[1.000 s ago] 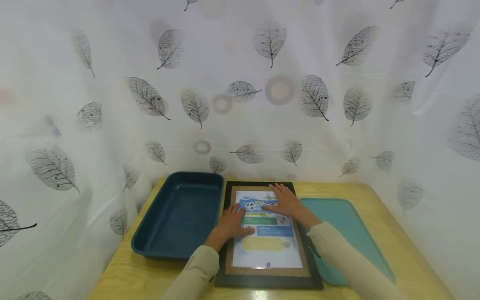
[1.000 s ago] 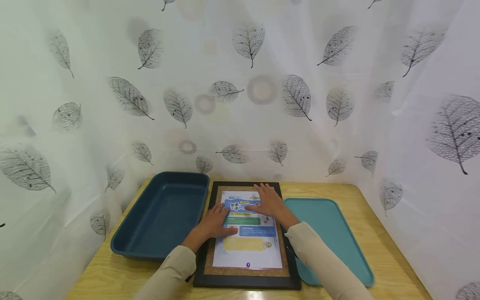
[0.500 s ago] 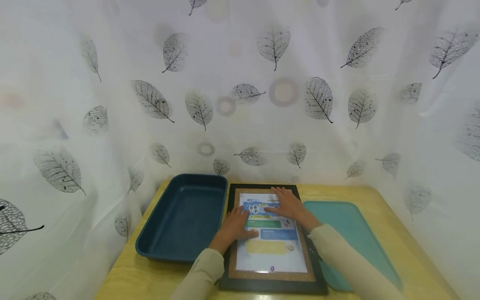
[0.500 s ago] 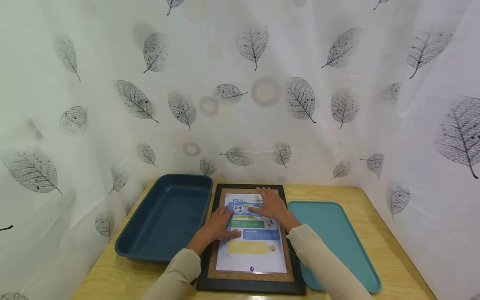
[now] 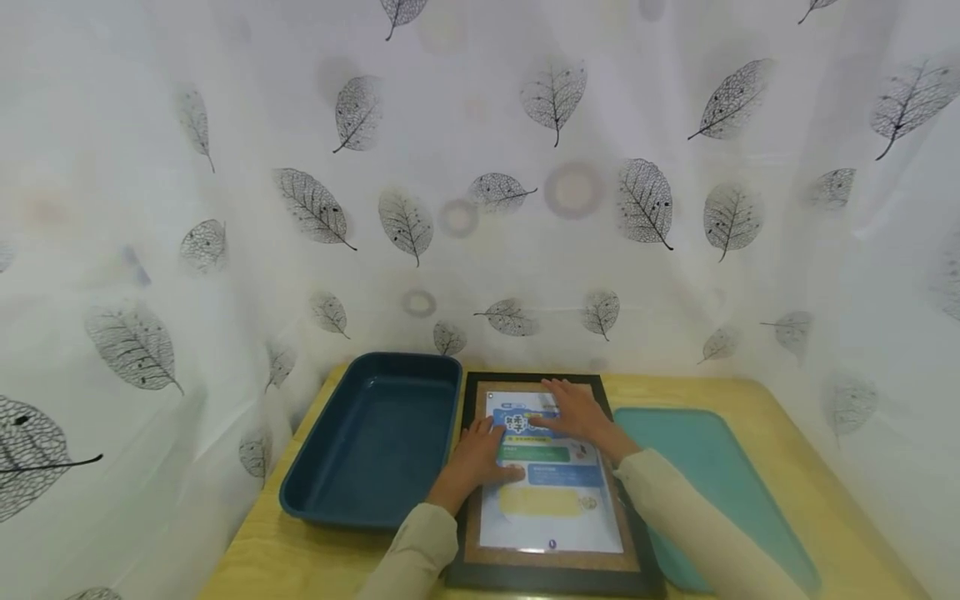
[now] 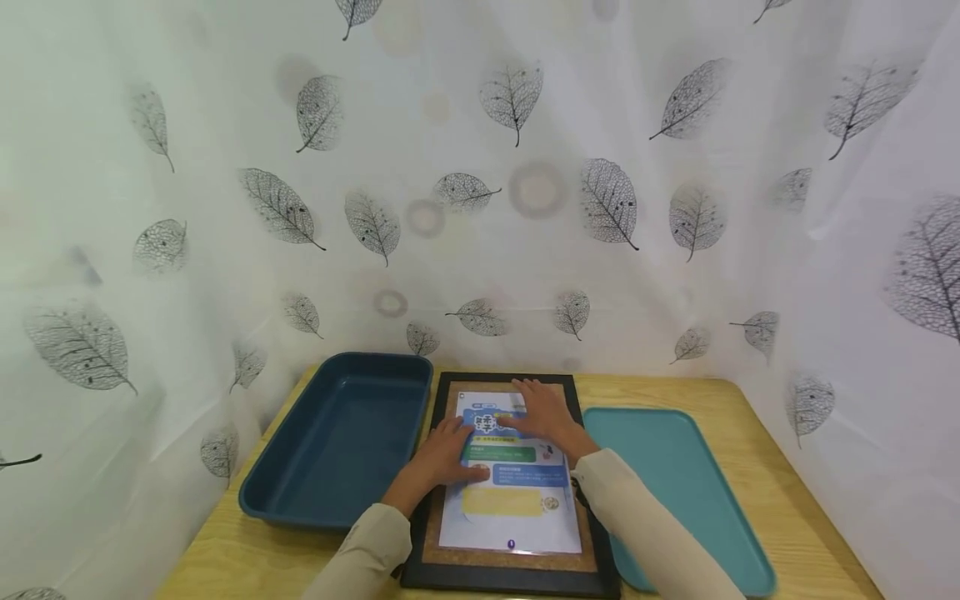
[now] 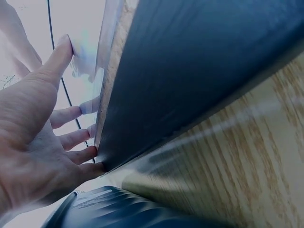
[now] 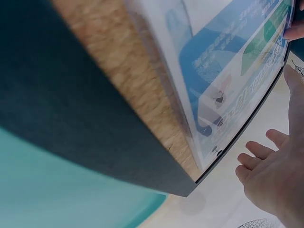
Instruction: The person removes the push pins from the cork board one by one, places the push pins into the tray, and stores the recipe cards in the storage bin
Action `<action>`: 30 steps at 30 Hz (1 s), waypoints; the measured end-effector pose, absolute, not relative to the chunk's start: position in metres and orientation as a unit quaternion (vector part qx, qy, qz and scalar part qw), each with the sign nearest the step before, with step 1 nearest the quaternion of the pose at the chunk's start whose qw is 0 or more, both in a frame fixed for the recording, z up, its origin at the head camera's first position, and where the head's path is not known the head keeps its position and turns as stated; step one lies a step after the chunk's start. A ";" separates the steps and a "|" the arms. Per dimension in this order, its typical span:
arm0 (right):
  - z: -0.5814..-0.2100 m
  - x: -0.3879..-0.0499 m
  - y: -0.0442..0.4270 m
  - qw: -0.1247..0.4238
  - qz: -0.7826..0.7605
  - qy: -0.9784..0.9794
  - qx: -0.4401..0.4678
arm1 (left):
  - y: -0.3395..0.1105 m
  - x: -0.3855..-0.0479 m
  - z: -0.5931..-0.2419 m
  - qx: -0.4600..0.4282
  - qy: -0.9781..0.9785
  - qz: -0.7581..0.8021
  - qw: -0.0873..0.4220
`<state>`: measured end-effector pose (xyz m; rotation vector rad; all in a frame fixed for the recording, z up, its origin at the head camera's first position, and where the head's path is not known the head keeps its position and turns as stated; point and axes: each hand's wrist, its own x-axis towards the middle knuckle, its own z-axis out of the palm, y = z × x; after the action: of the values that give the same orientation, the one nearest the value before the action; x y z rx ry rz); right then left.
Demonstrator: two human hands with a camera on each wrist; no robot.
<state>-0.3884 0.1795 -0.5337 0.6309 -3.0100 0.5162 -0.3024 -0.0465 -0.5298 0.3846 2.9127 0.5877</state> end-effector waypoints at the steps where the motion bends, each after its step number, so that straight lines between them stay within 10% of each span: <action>1: -0.534 -0.390 0.178 0.011 0.165 -0.965 0.206 | -0.046 -0.303 -0.530 0.128 0.970 0.193 0.072; 30: -0.537 -0.404 0.150 0.035 0.188 -0.955 0.225 | -0.045 -0.307 -0.532 0.117 0.971 0.192 0.084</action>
<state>-0.4041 0.1504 -0.5365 0.6927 -2.9364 0.5793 -0.3069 -0.0448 -0.5316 0.3495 2.8973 0.5723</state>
